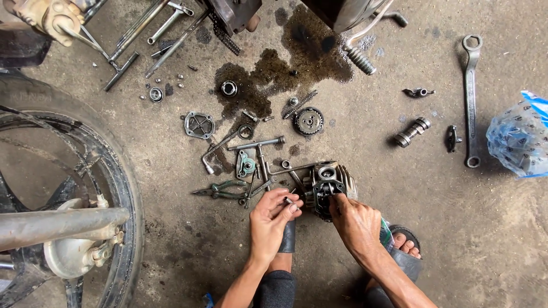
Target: The person sits on the floor and assembles a motorcycle cylinder head, inserting small metal components by hand and tightening them with a wrench. They handle the cylinder head, various small engine parts, and tools scattered on the concrete floor.
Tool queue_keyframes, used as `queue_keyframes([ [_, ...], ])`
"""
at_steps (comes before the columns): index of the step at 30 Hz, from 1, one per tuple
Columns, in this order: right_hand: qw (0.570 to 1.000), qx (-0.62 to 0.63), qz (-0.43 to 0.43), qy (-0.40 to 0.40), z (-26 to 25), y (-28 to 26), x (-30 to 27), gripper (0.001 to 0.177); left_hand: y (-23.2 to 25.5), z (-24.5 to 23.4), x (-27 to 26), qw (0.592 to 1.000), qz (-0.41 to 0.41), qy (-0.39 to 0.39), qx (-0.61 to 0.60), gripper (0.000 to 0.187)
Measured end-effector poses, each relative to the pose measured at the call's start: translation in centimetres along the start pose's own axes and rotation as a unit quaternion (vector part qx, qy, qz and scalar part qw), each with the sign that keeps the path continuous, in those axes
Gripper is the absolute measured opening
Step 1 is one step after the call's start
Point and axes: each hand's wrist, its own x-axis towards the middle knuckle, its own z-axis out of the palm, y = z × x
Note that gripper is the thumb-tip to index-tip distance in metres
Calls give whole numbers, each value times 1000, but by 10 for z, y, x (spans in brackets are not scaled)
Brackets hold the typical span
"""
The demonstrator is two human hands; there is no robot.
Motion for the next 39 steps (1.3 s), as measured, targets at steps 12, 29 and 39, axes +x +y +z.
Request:
queue_keyframes([
  [12, 1000, 0, -15, 16, 0, 1, -1, 22, -35, -8, 10, 909, 197, 2, 367, 24],
  [29, 1000, 1, -22, 18, -3, -1, -1, 20, -69, -10, 52, 999, 3, -19, 39, 18],
  [39, 998, 4, -24, 50, -2, -1, -2, 20, -72, -13, 55, 999, 0, -30, 32, 18],
])
